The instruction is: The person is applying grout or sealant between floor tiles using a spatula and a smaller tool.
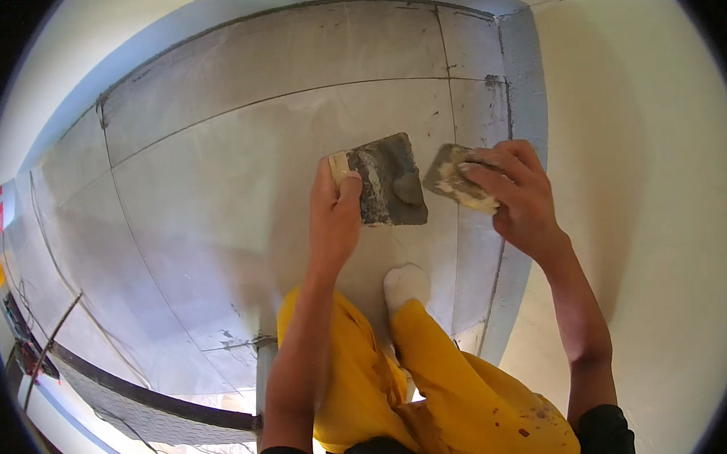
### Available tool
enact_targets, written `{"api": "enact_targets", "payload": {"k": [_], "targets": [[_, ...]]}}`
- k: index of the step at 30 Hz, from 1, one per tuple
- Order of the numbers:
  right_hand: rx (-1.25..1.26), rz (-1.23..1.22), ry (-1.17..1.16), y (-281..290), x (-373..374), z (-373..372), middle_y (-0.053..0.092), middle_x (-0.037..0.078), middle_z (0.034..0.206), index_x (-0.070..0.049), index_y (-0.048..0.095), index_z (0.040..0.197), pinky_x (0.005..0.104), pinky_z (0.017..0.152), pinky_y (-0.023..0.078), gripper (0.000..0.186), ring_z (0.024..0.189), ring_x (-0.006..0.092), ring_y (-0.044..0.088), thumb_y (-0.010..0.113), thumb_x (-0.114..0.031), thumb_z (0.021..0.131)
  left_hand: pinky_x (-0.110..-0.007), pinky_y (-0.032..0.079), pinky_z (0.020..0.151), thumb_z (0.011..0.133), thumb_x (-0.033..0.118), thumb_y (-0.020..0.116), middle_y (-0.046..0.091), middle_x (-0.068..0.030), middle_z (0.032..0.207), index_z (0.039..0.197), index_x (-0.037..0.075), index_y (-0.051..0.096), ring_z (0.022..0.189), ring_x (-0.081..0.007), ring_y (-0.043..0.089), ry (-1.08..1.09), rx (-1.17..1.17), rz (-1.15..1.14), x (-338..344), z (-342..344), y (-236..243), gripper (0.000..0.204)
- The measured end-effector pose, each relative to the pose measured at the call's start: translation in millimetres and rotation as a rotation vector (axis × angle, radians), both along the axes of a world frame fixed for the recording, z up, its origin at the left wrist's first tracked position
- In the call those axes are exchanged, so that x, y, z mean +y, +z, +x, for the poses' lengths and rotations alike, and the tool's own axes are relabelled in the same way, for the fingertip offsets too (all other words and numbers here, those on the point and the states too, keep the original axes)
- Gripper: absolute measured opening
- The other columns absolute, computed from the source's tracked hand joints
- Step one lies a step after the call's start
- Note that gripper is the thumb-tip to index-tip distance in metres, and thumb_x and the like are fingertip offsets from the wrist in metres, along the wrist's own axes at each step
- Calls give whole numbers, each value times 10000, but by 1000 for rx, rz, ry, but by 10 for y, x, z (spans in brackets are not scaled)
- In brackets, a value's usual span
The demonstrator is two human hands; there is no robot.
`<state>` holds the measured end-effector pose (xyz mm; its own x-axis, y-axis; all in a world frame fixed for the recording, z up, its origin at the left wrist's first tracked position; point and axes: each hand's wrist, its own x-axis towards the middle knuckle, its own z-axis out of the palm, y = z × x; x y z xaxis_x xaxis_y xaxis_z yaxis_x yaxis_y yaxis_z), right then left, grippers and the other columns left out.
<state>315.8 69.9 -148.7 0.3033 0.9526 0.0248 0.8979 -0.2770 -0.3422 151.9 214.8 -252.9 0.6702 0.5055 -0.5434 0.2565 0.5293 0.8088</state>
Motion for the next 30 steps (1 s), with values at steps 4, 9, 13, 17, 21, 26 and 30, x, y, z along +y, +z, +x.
{"api": "enact_targets", "payload": {"k": [4,9,13,17,21,26,30], "targets": [[-27,-92,266,-5,155,-11,599,31,1033,-98,623,957,375,809,432,459,948,250,510,632,92,539,-293,425,764,900,153,432,522,-25,871,1012,-21,485,810,-123,492,-36,72,358,-42,-4,-74,213],[87,-295,-3,-118,88,479,591,84,1020,-55,607,946,362,820,427,336,962,311,510,527,94,655,-268,351,927,907,225,454,471,-143,1181,1214,-42,448,1079,-191,447,127,230,148,246,-234,-154,408],[-16,-295,-501,-415,-188,1249,592,229,861,42,571,883,458,753,448,188,834,412,558,498,-83,763,-274,365,882,903,253,444,493,-114,1085,1148,-17,473,993,-172,462,242,124,-9,207,-75,53,366],[-233,-450,-537,-647,-79,1597,588,269,799,59,583,831,483,718,460,260,780,429,579,535,-181,741,-268,392,772,904,242,415,508,-34,886,996,28,500,805,-115,466,283,66,38,221,-113,-7,248],[-328,-414,-598,-882,84,1640,603,274,789,64,602,765,472,710,477,270,779,428,595,559,-199,720,-249,399,747,908,242,411,521,-42,900,1026,35,507,800,-109,476,234,151,162,219,-136,-40,258],[-372,-488,-684,-992,306,1645,614,266,790,56,621,766,456,698,490,260,768,420,606,596,-190,685,-228,401,712,909,215,406,528,-36,881,1027,18,507,774,-95,479,274,91,122,210,-102,-120,250],[-431,-581,-601,-1120,508,1500,625,248,794,28,637,770,444,696,497,233,795,378,623,601,-186,686,-221,369,674,872,92,431,490,9,795,902,4,501,736,-63,414,392,46,64,213,-74,-65,116]]}}
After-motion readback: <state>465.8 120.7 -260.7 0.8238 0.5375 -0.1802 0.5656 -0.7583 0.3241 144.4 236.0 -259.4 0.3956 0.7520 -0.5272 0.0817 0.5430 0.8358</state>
